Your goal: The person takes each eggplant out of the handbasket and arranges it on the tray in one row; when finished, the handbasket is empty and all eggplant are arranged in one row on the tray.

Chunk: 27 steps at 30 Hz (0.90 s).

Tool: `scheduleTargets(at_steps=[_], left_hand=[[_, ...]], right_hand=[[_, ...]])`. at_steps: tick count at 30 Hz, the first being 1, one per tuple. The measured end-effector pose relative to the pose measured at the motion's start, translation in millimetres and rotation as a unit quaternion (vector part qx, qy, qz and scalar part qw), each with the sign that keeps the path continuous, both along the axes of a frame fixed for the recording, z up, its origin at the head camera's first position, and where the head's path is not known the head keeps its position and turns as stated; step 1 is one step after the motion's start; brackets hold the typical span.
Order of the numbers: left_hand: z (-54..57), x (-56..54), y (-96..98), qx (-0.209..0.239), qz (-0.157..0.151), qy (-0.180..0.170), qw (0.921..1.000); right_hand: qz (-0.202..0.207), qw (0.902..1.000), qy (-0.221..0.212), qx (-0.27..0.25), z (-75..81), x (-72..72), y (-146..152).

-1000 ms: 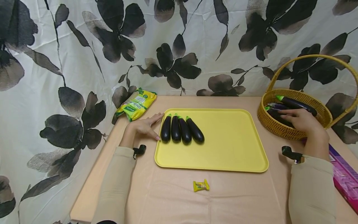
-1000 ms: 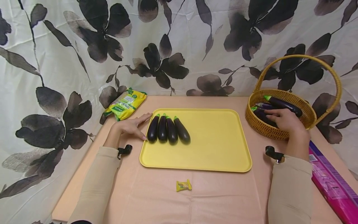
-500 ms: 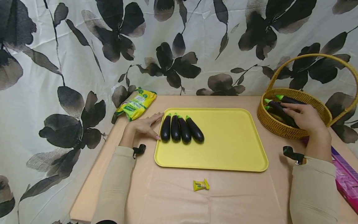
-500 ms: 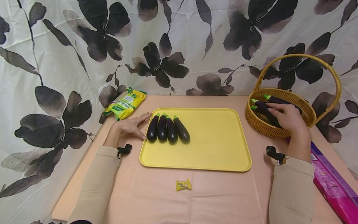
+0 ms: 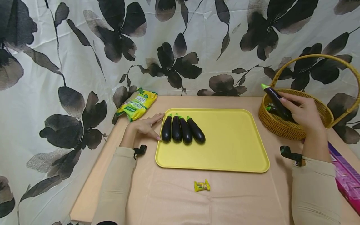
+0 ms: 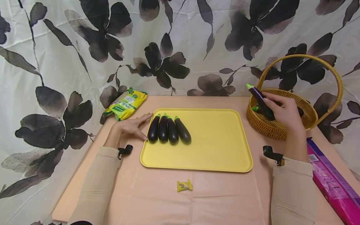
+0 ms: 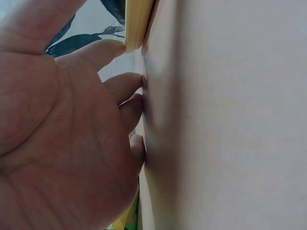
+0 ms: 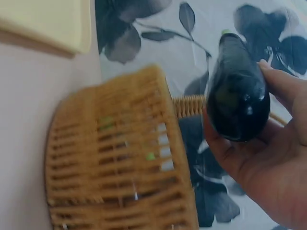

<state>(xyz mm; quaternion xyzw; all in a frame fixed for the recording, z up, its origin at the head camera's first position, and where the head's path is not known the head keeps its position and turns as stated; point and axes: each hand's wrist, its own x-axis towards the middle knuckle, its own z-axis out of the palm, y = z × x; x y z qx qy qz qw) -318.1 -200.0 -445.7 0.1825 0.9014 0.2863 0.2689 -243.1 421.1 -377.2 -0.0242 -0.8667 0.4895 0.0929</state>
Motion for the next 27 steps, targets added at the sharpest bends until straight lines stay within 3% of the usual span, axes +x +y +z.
scheduleTargets(at_steps=[5, 11, 15, 27], left_hand=[[-0.8, 0.0, -1.0, -0.002, -0.003, 0.004, 1.0000], [-1.9, 0.1, -2.1, -0.003, -0.004, 0.004, 1.0000], [-2.5, -1.2, -0.8, -0.003, -0.004, 0.001, 1.0000], [-1.9, -1.1, 2.4, -0.005, 0.000, 0.001, 1.0000]], right_hand=[[0.028, 0.9983, 0.023, -0.047, -2.8, -4.5, -18.9], [0.043, 0.9969, 0.060, -0.027, -10.7, -10.5, -44.1], [0.054, 0.9965, 0.063, -0.015, -16.4, -15.9, -58.2], [0.137, 0.9888, 0.055, -0.024, -32.2, -31.7, -96.9]])
